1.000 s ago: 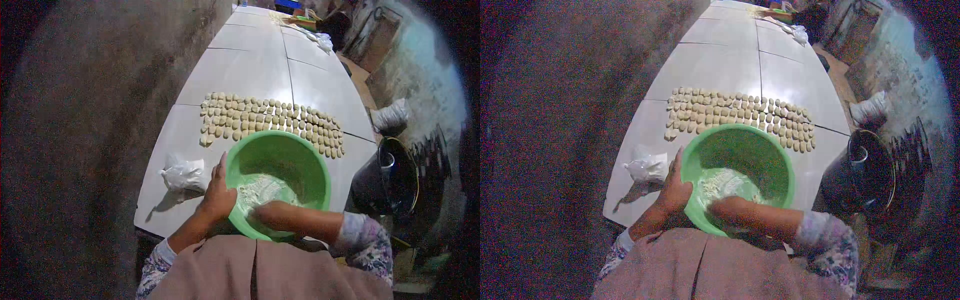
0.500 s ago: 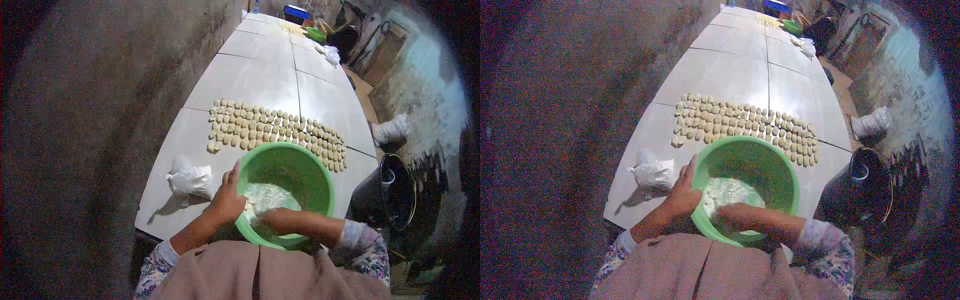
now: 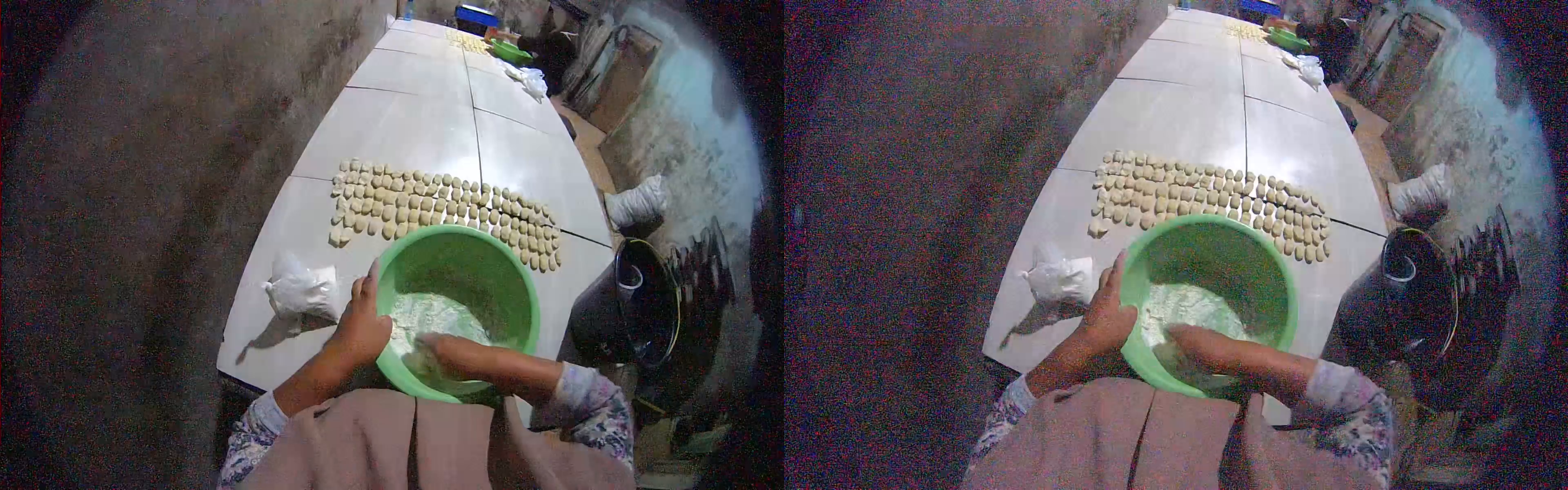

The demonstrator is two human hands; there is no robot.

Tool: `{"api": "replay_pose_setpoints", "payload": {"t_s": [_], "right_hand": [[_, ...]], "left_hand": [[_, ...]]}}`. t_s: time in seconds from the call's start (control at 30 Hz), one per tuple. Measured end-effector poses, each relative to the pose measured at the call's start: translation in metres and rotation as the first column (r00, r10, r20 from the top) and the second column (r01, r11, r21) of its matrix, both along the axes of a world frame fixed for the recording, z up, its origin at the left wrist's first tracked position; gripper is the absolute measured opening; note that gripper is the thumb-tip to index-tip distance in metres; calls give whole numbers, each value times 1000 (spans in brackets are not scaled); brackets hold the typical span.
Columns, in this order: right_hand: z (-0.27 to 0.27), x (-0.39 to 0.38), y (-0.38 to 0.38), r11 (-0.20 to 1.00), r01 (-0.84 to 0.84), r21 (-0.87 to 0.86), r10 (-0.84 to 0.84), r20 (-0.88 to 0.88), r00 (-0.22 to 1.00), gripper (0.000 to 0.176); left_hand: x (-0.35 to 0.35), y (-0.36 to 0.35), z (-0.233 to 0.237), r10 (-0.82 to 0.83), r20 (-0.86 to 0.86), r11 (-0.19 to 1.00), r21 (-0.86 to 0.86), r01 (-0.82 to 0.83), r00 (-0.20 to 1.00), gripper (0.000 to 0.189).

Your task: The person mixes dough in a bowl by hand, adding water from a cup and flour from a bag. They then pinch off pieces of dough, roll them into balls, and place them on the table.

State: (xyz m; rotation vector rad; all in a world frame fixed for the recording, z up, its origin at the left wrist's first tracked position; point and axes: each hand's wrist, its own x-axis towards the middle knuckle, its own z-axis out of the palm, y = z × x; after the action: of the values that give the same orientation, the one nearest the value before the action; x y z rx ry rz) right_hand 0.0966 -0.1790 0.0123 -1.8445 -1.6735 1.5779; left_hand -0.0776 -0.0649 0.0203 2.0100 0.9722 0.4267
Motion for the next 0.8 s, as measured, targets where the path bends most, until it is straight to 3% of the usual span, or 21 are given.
{"api": "replay_pose_setpoints", "payload": {"t_s": [0.07,0.1,0.13,0.2,0.27,0.3,0.33,0.4,0.43,0.5,0.53,0.57,0.6,0.63,0.67,0.73,0.8], "right_hand": [[-32,2,14,960,3,281,-19,55,998,35],[-17,1,28,885,-200,421,29,379,925,41],[3,3,40,908,-173,381,9,396,918,47],[-15,6,55,898,-242,368,67,430,900,51],[-56,3,48,852,-402,336,282,353,892,52],[-34,-11,36,828,-510,233,354,489,797,49],[-36,-15,25,749,-582,315,386,507,771,45],[-14,-19,9,773,-631,71,536,459,709,40],[-3,-14,-4,772,-632,65,538,461,705,40],[12,5,-31,623,-697,354,489,519,701,33],[12,10,-32,626,-697,349,489,521,700,33],[10,15,-33,908,-361,213,300,272,914,29],[7,22,-35,999,16,-33,-14,69,998,25],[-4,34,-38,789,-457,410,237,483,843,20],[7,28,-32,793,-450,410,230,483,845,20],[40,13,-4,942,-249,227,73,583,809,19],[10,32,17,877,-234,419,-68,591,804,18]], "left_hand": [[-3,2,0,-35,14,999,40,34,999,87],[-1,2,3,-39,-19,999,37,40,999,87],[-2,1,4,-42,-51,999,31,44,998,88],[-2,-1,-2,-47,-4,995,93,47,999,89],[0,-1,3,-17,-36,998,68,19,999,90],[-3,-1,6,-35,-58,998,51,38,998,90],[-4,0,4,-33,-59,998,49,35,998,90],[-3,1,0,-40,-96,998,46,44,995,89],[-4,1,2,-50,-71,998,30,52,996,89],[-5,2,-6,-55,-56,997,53,58,997,89],[-5,2,-9,-60,-47,995,80,64,997,88],[-5,0,-4,-55,-29,996,62,56,998,88],[-5,0,-1,-61,-28,996,60,62,998,88],[-4,0,1,-62,-49,997,32,64,997,88],[-3,0,2,-65,-72,998,6,65,995,88],[-1,-2,0,-55,-99,997,48,61,993,87],[0,-4,-1,-67,-114,996,58,74,991,87]]}}
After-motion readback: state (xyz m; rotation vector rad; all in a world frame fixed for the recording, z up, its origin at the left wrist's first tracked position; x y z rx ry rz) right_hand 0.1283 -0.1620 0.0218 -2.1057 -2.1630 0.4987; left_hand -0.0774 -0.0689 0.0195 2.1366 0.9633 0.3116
